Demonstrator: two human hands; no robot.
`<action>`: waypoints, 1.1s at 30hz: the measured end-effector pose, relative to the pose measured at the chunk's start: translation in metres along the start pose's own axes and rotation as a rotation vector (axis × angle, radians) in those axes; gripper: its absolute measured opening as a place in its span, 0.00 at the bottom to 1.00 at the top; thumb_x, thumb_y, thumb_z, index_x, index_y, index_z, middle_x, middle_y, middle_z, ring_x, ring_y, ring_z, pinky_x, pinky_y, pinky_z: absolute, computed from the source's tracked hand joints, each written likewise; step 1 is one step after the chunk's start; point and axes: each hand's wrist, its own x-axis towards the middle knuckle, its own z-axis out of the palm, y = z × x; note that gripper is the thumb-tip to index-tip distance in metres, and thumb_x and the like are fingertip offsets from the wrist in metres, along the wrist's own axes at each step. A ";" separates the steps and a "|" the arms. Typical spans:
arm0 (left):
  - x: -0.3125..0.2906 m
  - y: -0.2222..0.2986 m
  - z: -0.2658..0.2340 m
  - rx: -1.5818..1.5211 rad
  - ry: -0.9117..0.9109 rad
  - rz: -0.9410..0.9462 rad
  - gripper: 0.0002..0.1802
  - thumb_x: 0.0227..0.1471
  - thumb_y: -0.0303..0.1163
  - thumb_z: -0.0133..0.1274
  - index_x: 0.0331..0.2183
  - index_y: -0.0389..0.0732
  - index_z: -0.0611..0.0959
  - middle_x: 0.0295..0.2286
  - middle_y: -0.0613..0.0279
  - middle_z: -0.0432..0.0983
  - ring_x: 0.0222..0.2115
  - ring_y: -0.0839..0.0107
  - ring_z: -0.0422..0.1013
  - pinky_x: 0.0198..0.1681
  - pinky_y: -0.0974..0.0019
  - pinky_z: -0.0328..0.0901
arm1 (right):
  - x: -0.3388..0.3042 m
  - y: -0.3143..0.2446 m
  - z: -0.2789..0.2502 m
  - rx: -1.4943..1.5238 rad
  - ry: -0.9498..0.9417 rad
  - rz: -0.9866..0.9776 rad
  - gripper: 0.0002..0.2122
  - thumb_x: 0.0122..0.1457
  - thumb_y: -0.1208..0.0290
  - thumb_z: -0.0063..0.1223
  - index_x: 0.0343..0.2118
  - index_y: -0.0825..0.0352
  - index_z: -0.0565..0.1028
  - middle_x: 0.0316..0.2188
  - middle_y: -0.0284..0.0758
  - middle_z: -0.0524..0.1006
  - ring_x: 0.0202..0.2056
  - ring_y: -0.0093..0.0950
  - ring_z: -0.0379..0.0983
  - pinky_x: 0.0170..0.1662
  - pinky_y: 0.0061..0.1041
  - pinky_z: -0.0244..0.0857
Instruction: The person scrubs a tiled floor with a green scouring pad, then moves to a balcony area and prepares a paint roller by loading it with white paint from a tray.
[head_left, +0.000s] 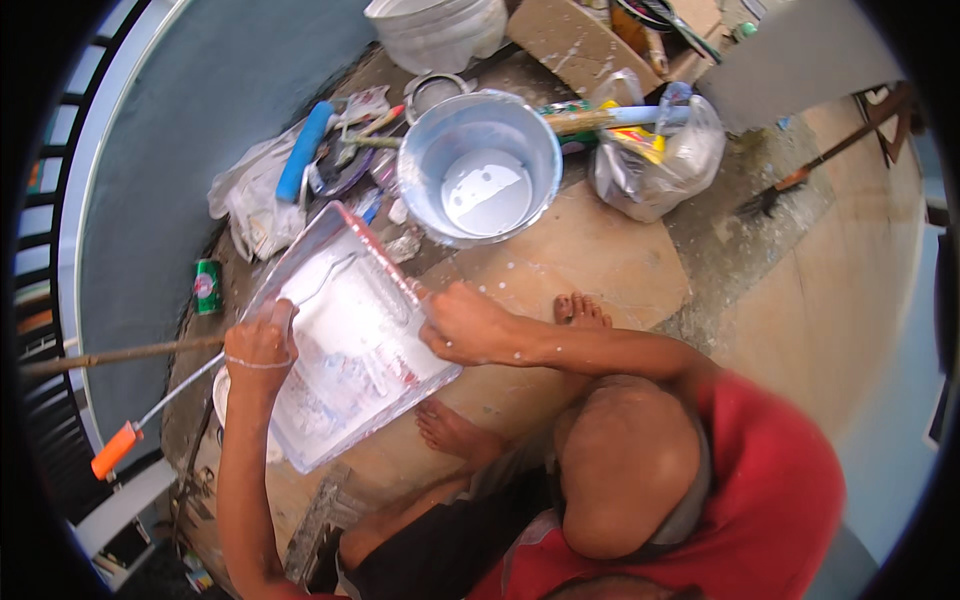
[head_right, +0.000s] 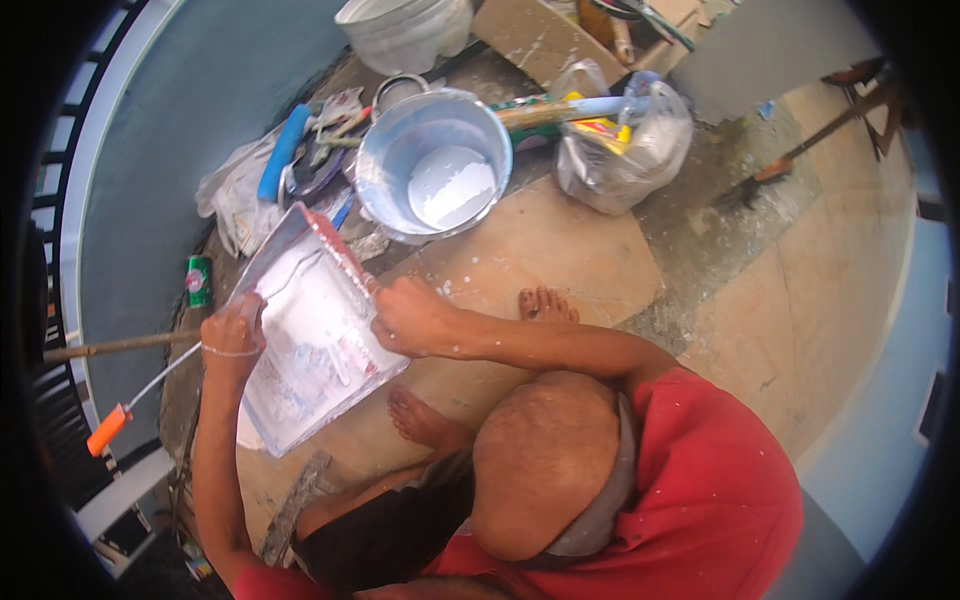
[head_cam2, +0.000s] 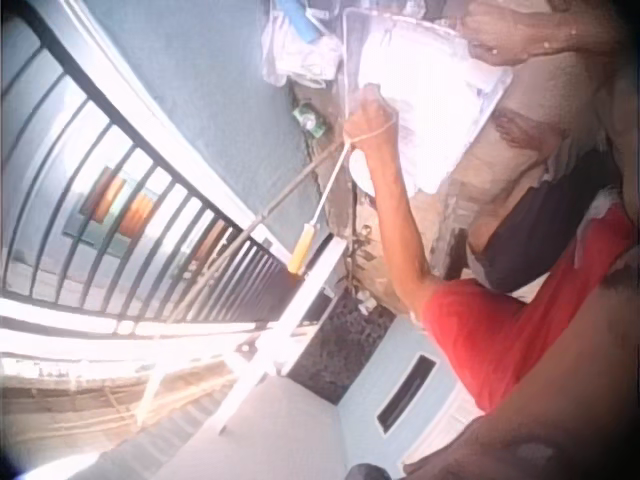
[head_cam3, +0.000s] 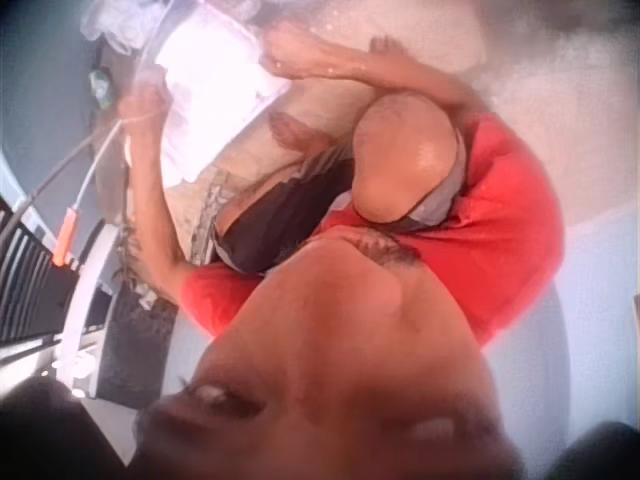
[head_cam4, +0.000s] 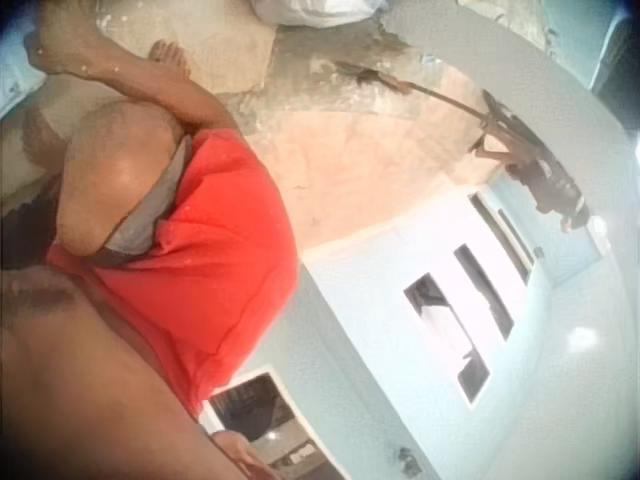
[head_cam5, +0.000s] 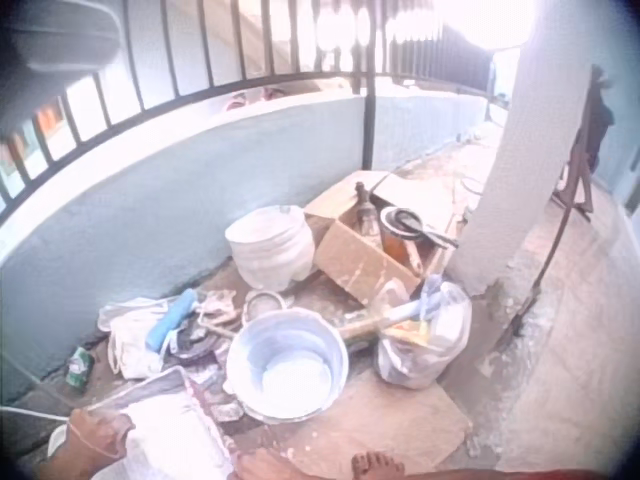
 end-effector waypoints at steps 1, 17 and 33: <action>0.005 0.011 0.008 -0.017 -0.012 -0.001 0.07 0.52 0.25 0.60 0.35 0.46 0.82 0.28 0.59 0.79 0.27 0.56 0.80 0.29 0.53 0.73 | -0.002 0.002 0.002 0.003 0.025 0.013 0.23 0.54 0.70 0.57 0.44 0.92 0.74 0.19 0.59 0.77 0.24 0.58 0.79 0.32 0.49 0.77; 0.001 0.015 0.008 -0.053 -0.015 -0.036 0.02 0.58 0.25 0.58 0.34 0.42 0.81 0.26 0.53 0.78 0.26 0.48 0.78 0.29 0.48 0.70 | -0.012 0.009 0.009 -0.015 0.123 0.052 0.25 0.55 0.72 0.58 0.49 0.91 0.70 0.18 0.55 0.77 0.25 0.57 0.78 0.31 0.48 0.75; -0.019 0.006 0.007 -0.097 0.065 0.019 0.07 0.48 0.24 0.60 0.33 0.46 0.83 0.25 0.59 0.78 0.25 0.57 0.79 0.27 0.54 0.72 | -0.011 0.003 -0.013 0.046 0.076 0.016 0.25 0.55 0.74 0.55 0.52 0.89 0.69 0.18 0.56 0.77 0.24 0.58 0.77 0.31 0.50 0.74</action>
